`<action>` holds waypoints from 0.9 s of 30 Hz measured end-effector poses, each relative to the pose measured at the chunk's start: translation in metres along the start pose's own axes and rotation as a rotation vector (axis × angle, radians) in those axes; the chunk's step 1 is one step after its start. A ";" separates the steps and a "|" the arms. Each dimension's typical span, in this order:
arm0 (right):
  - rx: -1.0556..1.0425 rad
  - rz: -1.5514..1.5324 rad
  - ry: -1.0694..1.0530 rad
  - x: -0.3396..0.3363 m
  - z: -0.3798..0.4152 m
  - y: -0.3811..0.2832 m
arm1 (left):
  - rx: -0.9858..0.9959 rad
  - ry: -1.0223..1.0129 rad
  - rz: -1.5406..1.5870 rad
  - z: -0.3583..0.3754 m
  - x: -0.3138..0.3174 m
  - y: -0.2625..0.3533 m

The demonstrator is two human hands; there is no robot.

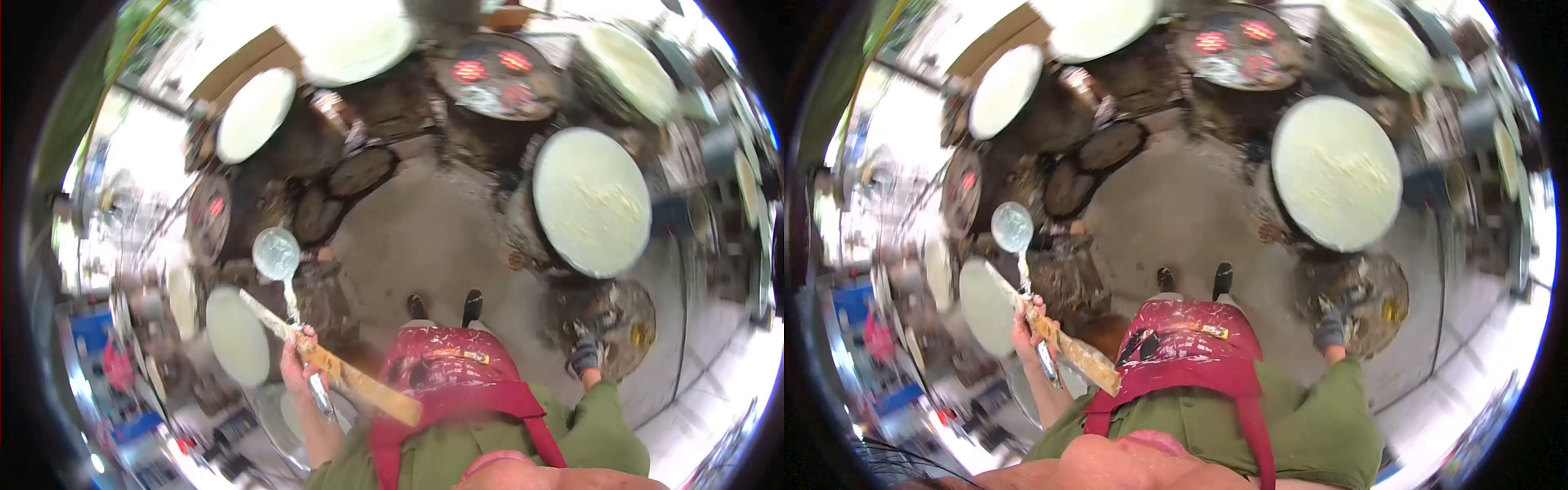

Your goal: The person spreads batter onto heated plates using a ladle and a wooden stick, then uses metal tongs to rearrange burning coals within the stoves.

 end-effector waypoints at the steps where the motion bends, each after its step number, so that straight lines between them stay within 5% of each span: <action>1: -0.106 -0.218 0.096 -0.020 -0.008 -0.017 | 0.021 0.032 0.050 0.005 -0.026 0.003; 4: 0.091 -0.247 -0.137 -0.001 -0.057 -0.038 | 0.063 0.038 0.151 0.022 -0.075 0.013; 6: -0.149 0.062 -0.133 -0.039 -0.074 -0.132 | 0.107 0.124 0.229 0.039 -0.102 0.021; 9: -0.521 -0.230 -0.352 0.027 -0.143 -0.192 | 0.192 0.292 0.294 0.058 -0.137 0.031; 11: -0.680 0.089 -0.503 0.041 -0.185 -0.296 | 0.229 0.425 0.294 0.055 -0.151 0.041; 13: -0.770 0.034 -0.534 0.062 -0.223 -0.369 | 0.235 0.517 0.273 0.058 -0.177 0.048; 14: -0.669 0.019 -0.559 0.046 -0.245 -0.443 | 0.278 0.509 0.286 0.041 -0.201 0.061; 16: -0.733 -0.108 -0.485 0.060 -0.273 -0.486 | 0.354 0.548 0.270 0.037 -0.228 0.069; 20: -0.589 -0.307 -0.659 0.107 -0.330 -0.553 | 0.365 0.647 0.366 -0.009 -0.258 0.099; 23: 0.052 -0.405 -0.996 0.163 -0.389 -0.585 | 0.403 0.772 0.385 -0.046 -0.251 0.129; 24: -0.343 -0.213 -0.844 0.175 -0.425 -0.607 | 0.434 0.674 0.350 -0.063 -0.248 0.138; 25: -0.377 -0.267 -0.837 0.188 -0.446 -0.623 | 0.462 0.580 0.310 -0.076 -0.245 0.147; 27: -0.006 -0.687 -0.936 0.215 -0.492 -0.649 | 0.460 0.518 0.338 -0.103 -0.248 0.154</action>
Point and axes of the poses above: each hand's wrist, its own z-axis away from the middle knuckle, its own x-axis out of the palm, y = z × x, the point moved 6 cm from there along -z, towards the middle knuckle
